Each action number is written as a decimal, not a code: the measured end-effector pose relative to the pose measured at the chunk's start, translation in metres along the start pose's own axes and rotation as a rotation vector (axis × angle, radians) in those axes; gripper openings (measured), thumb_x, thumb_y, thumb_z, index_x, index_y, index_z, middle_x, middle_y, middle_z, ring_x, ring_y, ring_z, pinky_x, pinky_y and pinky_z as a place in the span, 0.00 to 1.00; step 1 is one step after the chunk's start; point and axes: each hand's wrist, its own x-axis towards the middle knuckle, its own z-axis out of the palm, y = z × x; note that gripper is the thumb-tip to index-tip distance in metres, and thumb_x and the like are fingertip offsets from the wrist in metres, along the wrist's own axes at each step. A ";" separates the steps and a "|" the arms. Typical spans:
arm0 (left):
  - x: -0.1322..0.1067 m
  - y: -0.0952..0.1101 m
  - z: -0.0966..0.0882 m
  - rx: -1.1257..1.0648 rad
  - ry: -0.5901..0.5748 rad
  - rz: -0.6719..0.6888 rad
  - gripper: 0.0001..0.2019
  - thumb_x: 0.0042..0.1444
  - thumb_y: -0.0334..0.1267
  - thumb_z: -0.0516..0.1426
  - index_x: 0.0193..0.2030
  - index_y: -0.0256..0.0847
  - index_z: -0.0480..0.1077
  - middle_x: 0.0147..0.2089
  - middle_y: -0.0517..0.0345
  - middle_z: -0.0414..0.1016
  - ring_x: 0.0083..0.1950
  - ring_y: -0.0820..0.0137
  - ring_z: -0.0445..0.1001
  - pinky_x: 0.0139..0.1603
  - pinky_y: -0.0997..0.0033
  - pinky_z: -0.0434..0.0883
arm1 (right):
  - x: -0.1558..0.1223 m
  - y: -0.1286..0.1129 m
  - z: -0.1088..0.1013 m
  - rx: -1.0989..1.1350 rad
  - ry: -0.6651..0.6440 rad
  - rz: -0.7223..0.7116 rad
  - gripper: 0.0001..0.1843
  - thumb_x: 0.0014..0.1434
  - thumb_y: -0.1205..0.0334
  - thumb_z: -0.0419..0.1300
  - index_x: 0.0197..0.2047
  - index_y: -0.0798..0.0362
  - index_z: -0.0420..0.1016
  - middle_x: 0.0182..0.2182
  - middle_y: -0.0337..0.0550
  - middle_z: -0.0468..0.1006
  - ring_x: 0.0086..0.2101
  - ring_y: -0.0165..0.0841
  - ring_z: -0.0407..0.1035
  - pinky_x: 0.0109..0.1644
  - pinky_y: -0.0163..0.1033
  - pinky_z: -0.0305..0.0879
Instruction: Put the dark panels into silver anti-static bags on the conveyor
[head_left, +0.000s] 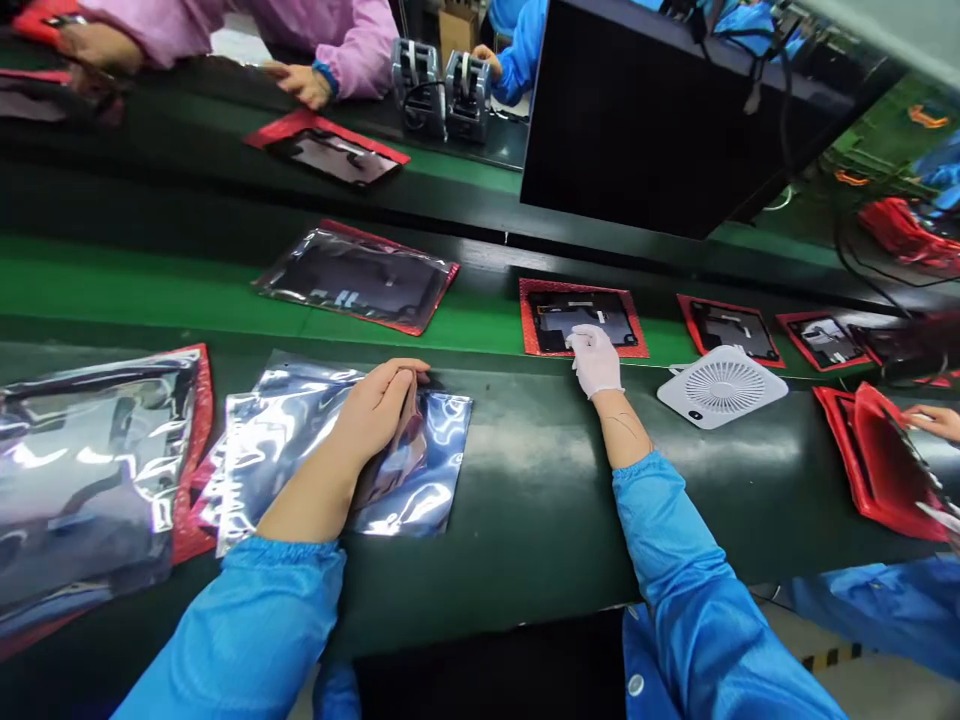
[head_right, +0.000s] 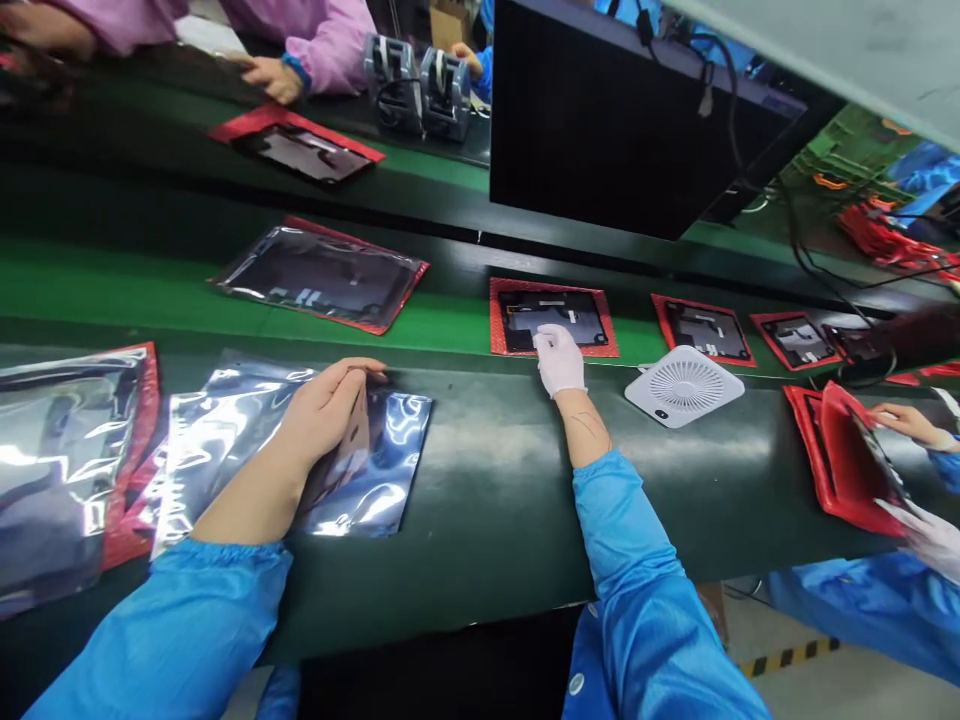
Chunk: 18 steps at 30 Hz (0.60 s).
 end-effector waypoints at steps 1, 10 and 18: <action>0.001 0.000 0.000 0.010 -0.003 0.005 0.24 0.71 0.53 0.47 0.55 0.45 0.78 0.51 0.52 0.85 0.56 0.56 0.81 0.66 0.55 0.75 | 0.002 0.001 -0.006 -0.032 0.077 0.045 0.19 0.70 0.56 0.56 0.58 0.54 0.77 0.52 0.50 0.85 0.45 0.39 0.80 0.61 0.45 0.72; 0.010 -0.007 0.003 0.110 -0.053 0.139 0.25 0.70 0.53 0.47 0.52 0.43 0.80 0.53 0.48 0.85 0.56 0.53 0.79 0.63 0.51 0.76 | 0.036 0.004 -0.056 -0.491 0.051 0.461 0.36 0.68 0.49 0.65 0.74 0.56 0.71 0.69 0.65 0.70 0.63 0.52 0.73 0.70 0.52 0.66; 0.010 -0.007 0.006 0.086 -0.020 0.185 0.23 0.71 0.51 0.47 0.51 0.43 0.80 0.53 0.48 0.85 0.55 0.53 0.79 0.62 0.51 0.76 | 0.086 -0.012 -0.067 -0.413 -0.097 0.496 0.20 0.54 0.49 0.76 0.36 0.60 0.85 0.37 0.63 0.84 0.51 0.59 0.79 0.59 0.55 0.72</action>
